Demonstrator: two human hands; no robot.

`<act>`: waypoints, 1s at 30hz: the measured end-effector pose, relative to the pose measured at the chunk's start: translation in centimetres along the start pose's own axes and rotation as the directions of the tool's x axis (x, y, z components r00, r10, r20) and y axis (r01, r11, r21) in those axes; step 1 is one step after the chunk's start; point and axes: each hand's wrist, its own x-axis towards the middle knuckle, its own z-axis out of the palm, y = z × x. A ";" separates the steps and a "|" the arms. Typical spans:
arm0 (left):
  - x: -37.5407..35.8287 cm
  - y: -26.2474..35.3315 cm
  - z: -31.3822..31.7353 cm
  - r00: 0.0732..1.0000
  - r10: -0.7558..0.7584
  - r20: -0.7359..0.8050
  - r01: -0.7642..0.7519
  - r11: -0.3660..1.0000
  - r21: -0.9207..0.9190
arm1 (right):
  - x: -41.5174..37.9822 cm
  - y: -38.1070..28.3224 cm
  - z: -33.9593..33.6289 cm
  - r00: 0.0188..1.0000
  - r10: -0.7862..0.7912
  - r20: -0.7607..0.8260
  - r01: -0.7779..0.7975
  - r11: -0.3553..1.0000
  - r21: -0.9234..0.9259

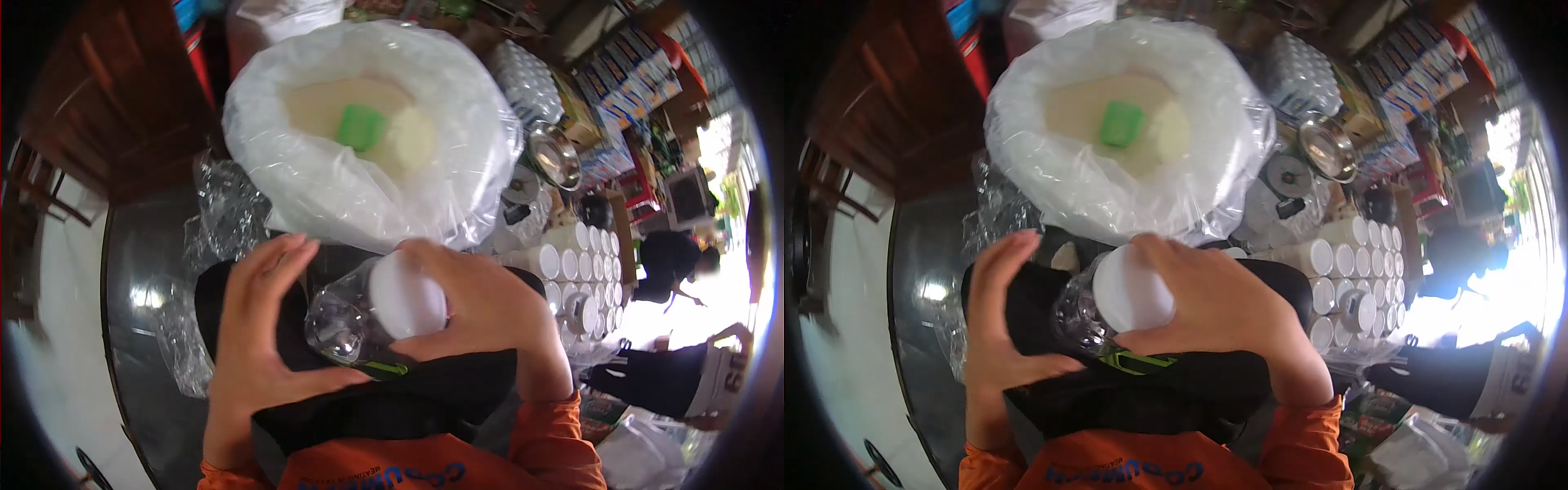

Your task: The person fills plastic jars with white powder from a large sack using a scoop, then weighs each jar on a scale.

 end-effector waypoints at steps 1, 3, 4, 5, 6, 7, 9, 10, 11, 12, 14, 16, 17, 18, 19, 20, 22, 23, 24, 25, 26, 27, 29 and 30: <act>0.2 0.6 1.6 0.998 0.053 0.029 -0.056 0.994 0.093 | -1.5 -0.3 -1.2 0.995 0.079 -0.058 -0.073 0.992 0.100; 0.4 1.4 4.4 0.990 0.122 0.065 -0.132 0.973 0.187 | -3.9 1.0 -1.8 0.974 0.123 -0.190 -0.073 0.965 0.252; 0.3 1.8 5.6 0.983 0.142 0.115 -0.166 0.958 0.235 | -4.7 1.2 -1.8 0.970 0.131 -0.207 -0.075 0.964 0.255; 0.2 2.1 6.6 0.974 0.158 0.165 -0.200 0.939 0.281 | -5.5 1.4 -1.7 0.968 0.141 -0.206 -0.101 0.976 0.192; 0.1 2.6 7.3 0.969 0.171 0.177 -0.216 0.937 0.276 | -6.2 1.5 -1.5 0.967 0.155 -0.204 -0.130 0.983 0.128; 0.0 3.0 7.9 0.962 0.174 0.210 -0.228 0.935 0.271 | -6.7 2.0 -0.9 0.963 0.123 -0.240 -0.101 0.990 0.103; 0.1 3.5 9.0 0.948 0.194 0.253 -0.253 0.941 0.226 | -7.7 2.6 -0.5 0.952 0.147 -0.267 -0.116 0.985 0.128; -0.2 3.6 9.7 0.943 0.204 0.262 -0.264 0.939 0.218 | -8.2 2.8 -0.5 0.946 0.159 -0.282 -0.121 0.981 0.149; -0.8 3.6 10.4 0.951 0.174 0.256 -0.224 0.957 0.182 | -8.5 2.9 -0.3 0.942 0.170 -0.290 -0.129 0.980 0.154; -1.0 3.6 10.9 0.958 0.142 0.250 -0.182 0.972 0.147 | -8.6 2.9 -0.1 0.939 0.152 -0.310 -0.119 0.985 0.123; -0.3 3.8 10.5 0.943 0.129 0.308 -0.167 0.981 0.100 | -9.0 3.2 0.2 0.933 0.134 -0.334 -0.109 0.990 0.095; 0.7 4.1 9.2 0.925 0.110 0.364 -0.140 0.989 0.057 | -9.5 3.6 0.4 0.942 0.155 -0.298 -0.112 0.981 0.157; 1.5 4.3 8.4 0.873 0.062 0.483 -0.071 0.997 0.002 | -9.7 3.5 0.4 0.941 0.159 -0.298 -0.115 0.980 0.161; 2.3 4.2 7.8 0.804 0.024 0.594 0.004 0.999 -0.045 | -9.9 3.1 0.1 0.950 0.171 -0.260 -0.125 0.975 0.183; 3.0 3.5 7.3 0.803 0.025 0.595 0.003 0.999 -0.046 | -10.2 2.8 -0.1 0.959 0.181 -0.220 -0.136 0.969 0.204; 3.7 2.5 6.7 0.673 0.089 0.735 0.149 0.956 -0.252 | -10.4 2.6 -0.1 0.958 0.182 -0.221 -0.137 0.969 0.205; 3.5 0.6 6.5 0.528 0.195 0.826 0.325 0.852 -0.409 | -11.0 2.5 -0.2 0.964 -0.064 -0.259 0.141 0.945 0.293; 2.6 -0.9 7.3 0.476 0.284 0.833 0.597 0.591 -0.543 | -11.2 3.0 -0.3 0.924 -0.182 -0.336 0.279 0.922 0.269; 2.2 -2.2 7.8 0.447 0.382 0.809 0.795 0.244 -0.555 | -12.0 3.3 -1.5 0.912 -0.218 -0.347 0.318 0.910 0.266; 2.5 -3.1 7.9 0.382 0.417 0.825 0.815 0.268 -0.513 | -13.1 4.5 -2.2 0.890 -0.168 -0.424 0.289 0.927 0.239; 2.8 -2.8 7.5 0.372 0.425 0.825 0.818 0.270 -0.508 | -14.4 5.9 -2.4 0.859 -0.118 -0.499 0.255 0.943 0.215; 3.1 -2.0 6.7 0.494 0.323 0.807 0.724 0.361 -0.588 | -15.2 7.3 -1.8 0.778 0.040 -0.627 0.181 0.942 0.284; 3.3 -1.9 6.0 0.680 0.173 0.712 0.543 0.533 -0.649 | -16.1 11.9 0.0 0.551 0.312 -0.774 -0.014 0.931 0.365; 3.6 -2.0 5.9 0.680 0.179 0.711 0.542 0.531 -0.652 | -16.2 15.2 0.8 0.419 0.405 -0.812 -0.145 0.913 0.380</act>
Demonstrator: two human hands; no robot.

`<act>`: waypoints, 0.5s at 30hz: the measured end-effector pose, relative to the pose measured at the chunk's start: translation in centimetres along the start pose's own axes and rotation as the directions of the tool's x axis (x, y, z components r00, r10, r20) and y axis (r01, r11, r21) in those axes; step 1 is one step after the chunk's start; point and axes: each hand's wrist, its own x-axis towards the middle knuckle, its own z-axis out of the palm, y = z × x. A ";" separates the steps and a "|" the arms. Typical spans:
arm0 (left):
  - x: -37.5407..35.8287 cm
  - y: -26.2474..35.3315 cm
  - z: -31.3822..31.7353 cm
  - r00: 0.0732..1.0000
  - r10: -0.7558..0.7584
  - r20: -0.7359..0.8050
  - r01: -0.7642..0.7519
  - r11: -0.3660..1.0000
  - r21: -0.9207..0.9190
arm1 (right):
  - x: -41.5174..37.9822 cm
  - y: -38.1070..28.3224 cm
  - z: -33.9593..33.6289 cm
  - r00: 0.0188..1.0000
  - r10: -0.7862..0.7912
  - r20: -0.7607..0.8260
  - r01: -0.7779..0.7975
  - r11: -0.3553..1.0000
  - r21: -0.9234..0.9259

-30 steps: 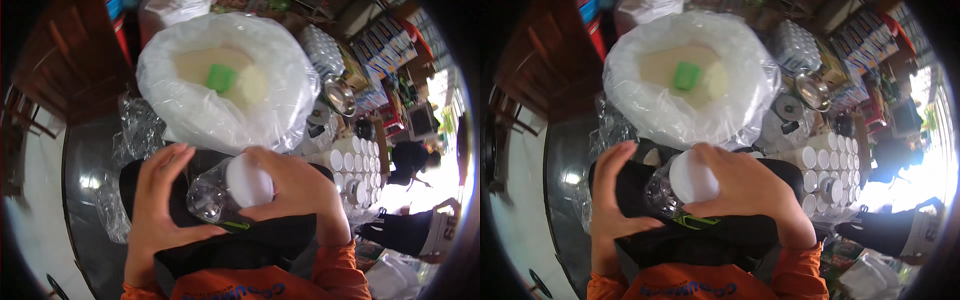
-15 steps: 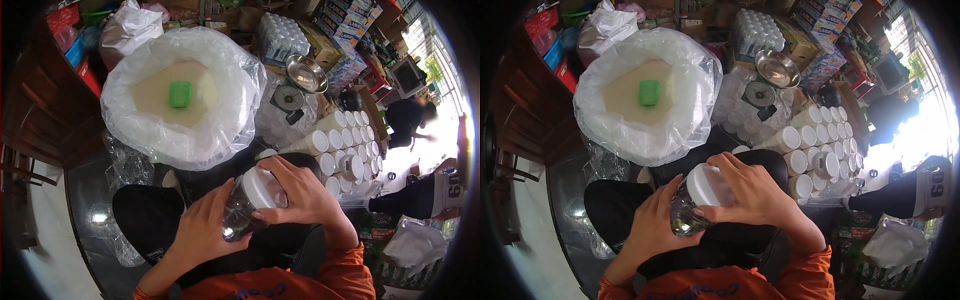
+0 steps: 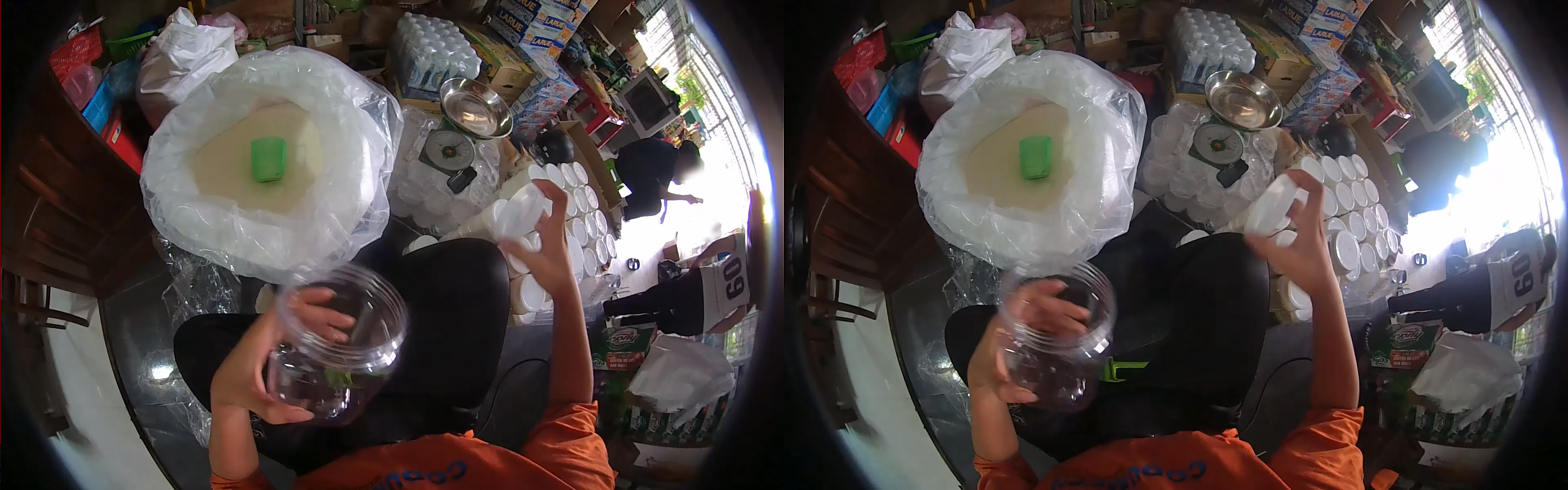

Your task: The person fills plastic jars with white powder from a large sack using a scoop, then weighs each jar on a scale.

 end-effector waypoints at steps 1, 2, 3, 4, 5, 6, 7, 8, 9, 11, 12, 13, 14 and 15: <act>0.2 0.4 -0.3 0.988 0.142 -0.062 -0.139 0.989 0.051 | 0.5 4.4 -0.4 0.995 0.044 -0.085 -0.045 0.999 -0.002; 0.5 0.8 -0.6 0.952 0.283 -0.115 -0.271 0.956 0.109 | 0.6 8.7 -1.0 0.982 0.088 -0.170 -0.089 0.996 0.001; 0.7 1.1 -0.7 0.904 0.381 -0.196 -0.344 0.918 0.198 | 0.1 12.2 -1.6 0.965 0.163 -0.205 -0.171 0.985 -0.024; 0.9 1.4 -0.9 0.836 0.479 -0.267 -0.403 0.867 0.293 | -0.3 14.4 -2.0 0.943 0.233 -0.239 -0.250 0.967 -0.045; 1.6 2.4 -0.7 0.751 0.548 -0.368 -0.420 0.826 0.375 | -1.0 16.5 -2.3 0.945 0.229 -0.235 -0.246 0.968 -0.045; 2.3 3.3 -0.8 0.646 0.614 -0.453 -0.420 0.782 0.461 | -2.0 17.8 -2.2 0.949 0.194 -0.250 -0.253 0.939 -0.233; 2.9 3.9 -1.5 0.640 0.617 -0.459 -0.419 0.780 0.465 | -3.0 18.8 -2.4 0.954 0.156 -0.257 -0.255 0.875 -0.412; 3.6 4.5 -2.4 0.572 0.699 -0.429 -0.389 0.692 0.608 | -4.0 19.6 -2.6 0.957 0.150 -0.249 -0.244 0.878 -0.411; 4.1 5.0 -3.4 0.501 0.776 -0.384 -0.340 0.584 0.737 | -4.7 20.4 -2.9 0.957 0.179 -0.229 -0.264 0.867 -0.424; 5.2 4.5 -4.9 0.393 0.822 -0.411 -0.315 0.541 0.780 | -4.9 20.6 -3.1 0.944 0.261 -0.201 -0.328 0.806 -0.492; 5.3 4.0 -5.3 0.299 0.855 -0.423 -0.294 0.504 0.812 | -4.9 20.5 -3.3 0.928 0.314 -0.201 -0.373 0.749 -0.548; 4.9 3.7 -5.6 0.315 0.833 -0.456 -0.313 0.544 0.778 | -4.9 19.8 -3.4 0.925 0.324 -0.197 -0.375 0.696 -0.613; 4.7 3.3 -5.9 0.300 0.835 -0.461 -0.304 0.542 0.784 | -4.3 18.0 -2.9 0.932 0.290 -0.217 -0.357 0.630 -0.690; 4.6 2.8 -6.3 0.289 0.837 -0.465 -0.301 0.540 0.786 | -2.8 16.2 -2.6 0.972 0.138 -0.190 -0.232 0.698 -0.677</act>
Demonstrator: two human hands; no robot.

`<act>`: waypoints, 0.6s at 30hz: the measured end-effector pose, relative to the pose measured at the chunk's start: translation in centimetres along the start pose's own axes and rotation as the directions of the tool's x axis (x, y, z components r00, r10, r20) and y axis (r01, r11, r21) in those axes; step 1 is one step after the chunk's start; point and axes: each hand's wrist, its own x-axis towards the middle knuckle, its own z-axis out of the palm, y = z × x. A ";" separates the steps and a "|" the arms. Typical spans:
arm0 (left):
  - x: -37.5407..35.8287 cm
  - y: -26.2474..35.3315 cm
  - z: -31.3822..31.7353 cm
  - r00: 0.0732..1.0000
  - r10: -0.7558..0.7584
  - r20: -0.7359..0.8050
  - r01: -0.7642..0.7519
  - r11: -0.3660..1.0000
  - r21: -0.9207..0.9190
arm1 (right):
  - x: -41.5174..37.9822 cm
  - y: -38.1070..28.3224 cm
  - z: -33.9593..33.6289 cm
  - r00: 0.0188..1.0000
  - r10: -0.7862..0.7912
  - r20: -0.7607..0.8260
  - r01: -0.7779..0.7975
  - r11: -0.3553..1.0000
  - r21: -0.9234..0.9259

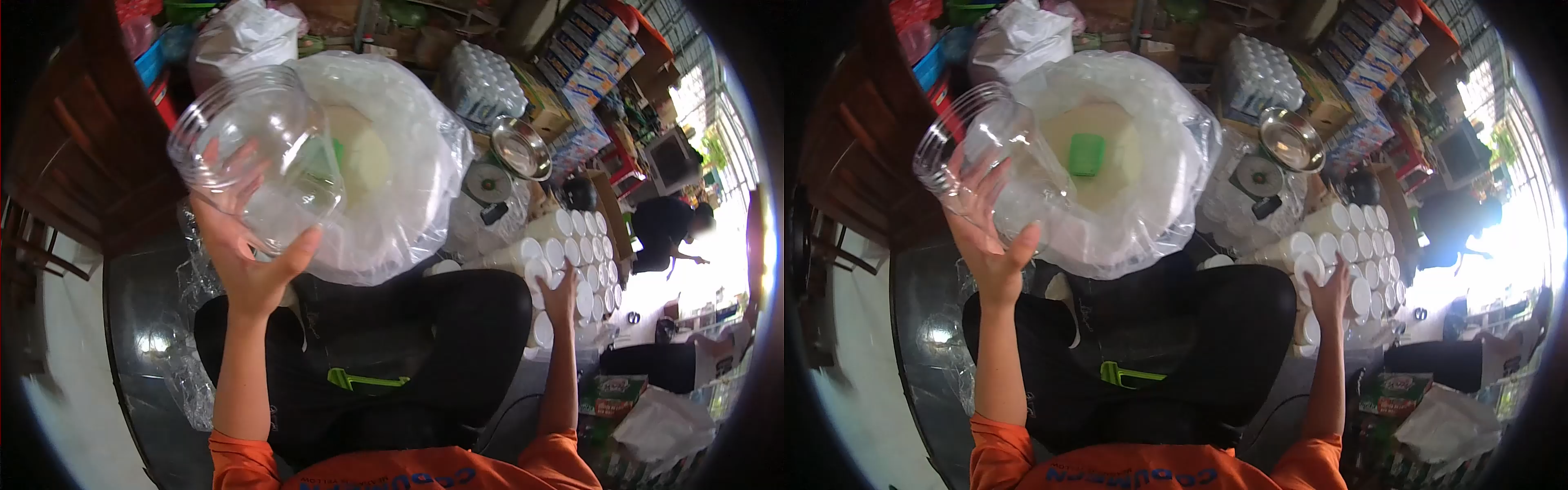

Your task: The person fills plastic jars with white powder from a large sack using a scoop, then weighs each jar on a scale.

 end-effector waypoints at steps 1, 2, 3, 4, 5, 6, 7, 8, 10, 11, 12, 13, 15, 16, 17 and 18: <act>-0.2 -0.4 -0.2 1.000 -0.002 -0.010 0.002 1.000 0.004 | 1.4 -3.1 -1.5 0.988 -0.127 -0.089 0.131 0.990 0.052; 0.1 -1.0 -0.4 0.999 0.033 0.000 -0.033 0.999 0.019 | 2.8 -7.1 -2.9 0.968 -0.199 -0.154 0.224 0.961 0.162; 1.0 -1.2 0.0 1.000 0.031 0.003 -0.031 0.999 0.023 | 3.9 -11.9 -4.5 0.941 -0.251 -0.228 0.307 0.915 0.262; 2.2 -1.4 0.7 0.999 0.007 -0.036 -0.004 0.997 0.073 | 4.3 -17.8 -6.5 0.945 -0.253 -0.206 0.316 0.866 0.386; 3.2 -1.7 1.2 0.996 -0.021 -0.083 0.032 0.992 0.123 | 4.4 -23.5 -8.0 0.947 -0.266 -0.178 0.320 0.803 0.503; 4.5 -2.5 1.5 0.995 -0.025 -0.096 0.037 0.991 0.127 | 4.6 -27.7 -8.4 0.915 -0.365 -0.171 0.397 0.744 0.537; 6.2 -3.3 1.5 0.998 0.016 -0.065 -0.003 0.981 0.194 | 4.9 -31.5 -8.4 0.870 -0.462 -0.173 0.470 0.671 0.574; 7.3 -3.6 1.4 0.998 0.058 -0.030 -0.048 0.964 0.262 | 4.9 -35.2 -8.1 0.862 -0.497 -0.097 0.462 0.694 0.553; 7.3 -4.8 1.3 0.995 -0.073 -0.063 0.084 0.977 0.196 | 5.4 -41.4 -5.8 0.827 -0.560 0.055 0.490 0.764 0.419; 7.2 -5.3 1.4 0.975 -0.212 -0.073 0.219 0.970 0.110 | 6.3 -43.5 -3.4 0.805 -0.579 0.132 0.525 0.798 0.297; 6.7 -5.0 1.4 0.949 -0.306 -0.072 0.309 0.950 0.046 | 7.2 -45.1 -0.2 0.782 -0.574 0.244 0.543 0.819 0.186; 6.6 -5.6 1.1 0.948 -0.308 -0.074 0.312 0.949 0.042 | 8.3 -46.5 2.8 0.757 -0.548 0.357 0.563 0.823 0.070; 5.6 -7.0 0.2 0.956 -0.289 0.053 0.275 0.944 0.181 | 10.5 -49.9 6.6 0.577 -0.226 0.785 0.350 0.937 0.013; 5.4 -6.9 -0.3 0.956 -0.289 0.048 0.276 0.943 0.185 | 10.4 -49.5 9.0 0.574 -0.230 0.786 0.354 0.935 0.016; 5.6 -6.7 -0.5 0.956 -0.285 0.069 0.261 0.934 0.246 | 11.1 -49.0 11.8 0.580 -0.269 0.769 0.185 0.963 0.198; 5.8 -6.7 -0.8 0.953 -0.289 0.091 0.250 0.919 0.304 | 11.7 -48.4 14.4 0.588 -0.299 0.751 0.004 0.930 0.367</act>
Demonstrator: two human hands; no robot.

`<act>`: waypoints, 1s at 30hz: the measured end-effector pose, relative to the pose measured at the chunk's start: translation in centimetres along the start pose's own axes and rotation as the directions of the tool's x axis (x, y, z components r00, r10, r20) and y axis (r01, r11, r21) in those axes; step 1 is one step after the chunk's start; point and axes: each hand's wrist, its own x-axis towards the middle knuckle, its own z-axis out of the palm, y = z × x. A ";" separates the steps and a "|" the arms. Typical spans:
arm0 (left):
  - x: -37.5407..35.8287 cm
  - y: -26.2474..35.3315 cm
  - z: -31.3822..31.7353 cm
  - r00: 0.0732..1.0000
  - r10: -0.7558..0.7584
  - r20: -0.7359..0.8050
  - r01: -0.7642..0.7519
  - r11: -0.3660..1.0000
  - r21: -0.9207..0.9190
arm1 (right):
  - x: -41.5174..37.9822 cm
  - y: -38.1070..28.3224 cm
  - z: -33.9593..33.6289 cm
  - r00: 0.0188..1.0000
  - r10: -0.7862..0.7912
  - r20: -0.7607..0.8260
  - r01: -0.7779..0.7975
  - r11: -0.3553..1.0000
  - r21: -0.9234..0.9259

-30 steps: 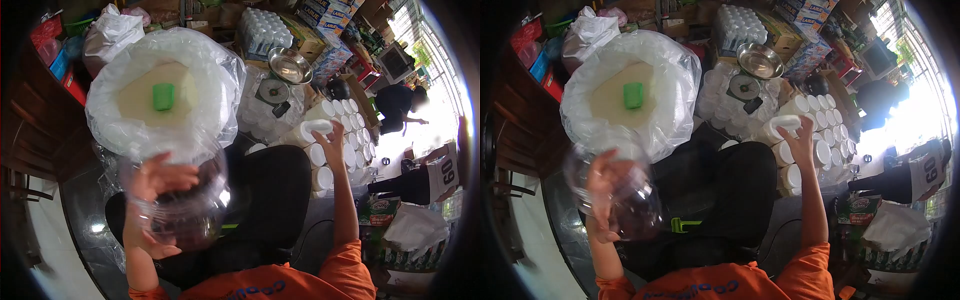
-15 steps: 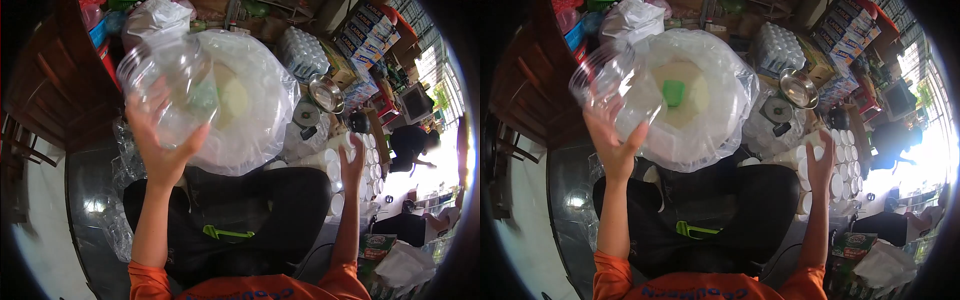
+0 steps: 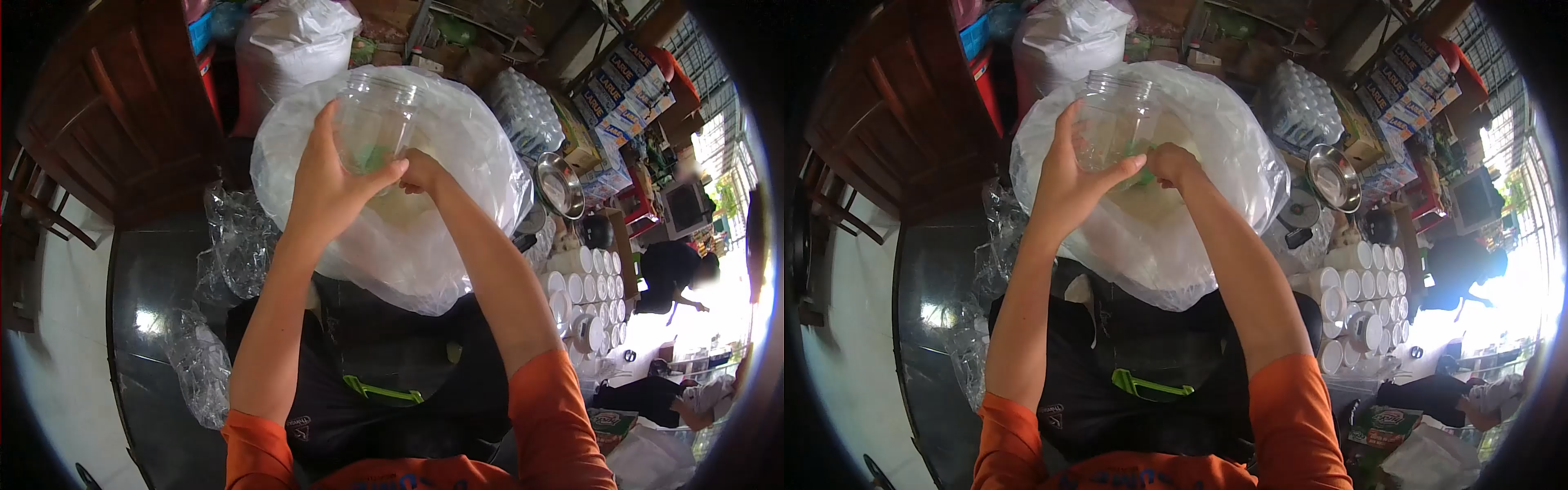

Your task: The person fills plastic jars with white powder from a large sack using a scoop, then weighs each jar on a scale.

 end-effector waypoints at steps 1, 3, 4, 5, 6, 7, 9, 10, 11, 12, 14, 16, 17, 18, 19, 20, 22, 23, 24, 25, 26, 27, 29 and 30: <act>0.1 -0.3 -0.2 1.000 -0.005 -0.005 0.005 1.000 -0.004 | 1.7 1.4 0.6 1.000 0.002 0.003 -0.002 1.000 -0.008; 0.2 -1.2 -0.5 1.000 0.014 -0.010 -0.014 0.998 0.056 | 4.5 3.2 1.4 0.999 -0.037 0.010 0.038 0.998 -0.057; 0.2 -1.4 -0.5 1.000 0.010 -0.016 -0.010 0.999 0.053 | 4.5 3.6 1.8 0.999 -0.037 0.012 0.038 0.997 -0.065; 0.2 -1.6 -0.5 1.000 -0.013 0.001 0.013 0.997 0.079 | 4.4 4.1 2.2 0.998 -0.044 -0.046 0.046 0.997 0.057; 0.2 -1.7 -0.6 0.999 -0.035 0.016 0.033 0.994 0.107 | 4.5 4.4 2.5 0.994 -0.045 -0.104 0.063 0.982 0.178; 0.2 -1.5 -0.6 0.999 -0.036 0.008 0.035 0.994 0.107 | 4.3 4.0 2.3 0.993 -0.051 -0.103 0.068 0.983 0.172; 0.2 -1.0 -0.8 0.998 -0.062 0.024 0.057 0.984 0.167 | 3.9 3.2 1.9 0.996 -0.023 -0.088 0.049 0.949 0.311; 0.2 -1.1 -0.9 0.998 -0.063 0.020 0.059 0.984 0.168 | 3.7 2.6 1.6 0.996 -0.025 -0.085 0.050 0.950 0.309; 0.3 -1.1 -0.9 0.997 -0.076 0.013 0.073 0.984 0.163 | 3.6 1.8 1.0 0.997 -0.017 -0.081 0.042 0.946 0.323; 0.3 -1.1 -0.8 0.996 -0.089 0.007 0.086 0.984 0.156 | 3.4 1.2 0.3 0.997 -0.007 -0.078 0.033 0.941 0.336; 0.4 -0.9 -1.1 0.995 -0.099 0.007 0.098 0.989 0.113 | 2.0 -0.4 -1.3 0.980 -0.118 -0.161 0.136 0.985 0.103; 0.5 -0.9 -1.1 0.994 -0.106 0.011 0.105 0.992 0.071 | -1.9 -3.5 -3.0 0.916 -0.296 -0.270 0.166 0.894 -0.416; 0.5 -1.1 -1.0 0.992 -0.124 0.003 0.124 0.991 0.043 | -2.3 -3.6 -3.2 0.916 -0.293 -0.273 0.163 0.896 -0.414; 0.5 -1.2 -0.9 0.990 -0.143 -0.006 0.143 0.990 0.016 | -2.7 -3.7 -3.3 0.841 -0.483 -0.246 0.218 0.717 -0.662; 0.5 -1.2 -0.9 0.990 -0.142 -0.002 0.142 0.990 0.016 | -2.8 -3.5 -3.4 0.747 -0.645 -0.160 0.224 0.472 -0.853; 0.5 -1.2 -0.9 0.990 -0.141 -0.001 0.141 0.989 0.039 | -3.3 -3.2 -3.5 0.678 -0.732 -0.064 0.252 0.313 -0.916; 0.3 -1.0 -0.9 0.990 -0.139 0.001 0.138 0.989 0.061 | -2.8 -1.9 -2.8 0.687 -0.727 -0.020 0.141 0.160 -0.977; 0.2 -0.7 -1.0 0.993 -0.118 -0.001 0.118 0.989 0.092 | -2.3 -1.0 -2.3 0.699 -0.714 0.021 0.028 -0.002 -1.000; 0.1 -0.5 -1.1 0.995 -0.098 -0.004 0.097 0.987 0.125 | -1.9 -0.2 -1.7 0.698 -0.715 0.019 0.028 0.001 -1.000; 0.1 -0.6 -1.1 0.995 -0.098 -0.004 0.097 0.987 0.129 | -1.6 0.5 -0.8 0.760 -0.647 0.057 -0.013 -0.104 -0.995; 0.1 -0.8 -1.0 0.993 -0.119 0.015 0.116 0.984 0.134 | -1.1 1.4 0.2 0.817 -0.570 0.087 -0.043 -0.210 -0.977; 0.0 -1.0 -1.1 0.990 -0.140 0.034 0.134 0.981 0.139 | -0.5 2.3 1.1 0.815 -0.573 0.089 -0.039 -0.208 -0.977; 0.0 -0.7 -1.4 0.985 -0.164 0.048 0.156 0.977 0.144 | -0.1 3.3 2.2 0.796 -0.604 -0.021 0.019 0.061 -0.998; 0.1 -0.5 -1.5 0.981 -0.186 0.061 0.176 0.974 0.144 | 0.3 3.6 2.2 0.795 -0.607 -0.021 0.018 0.057 -0.998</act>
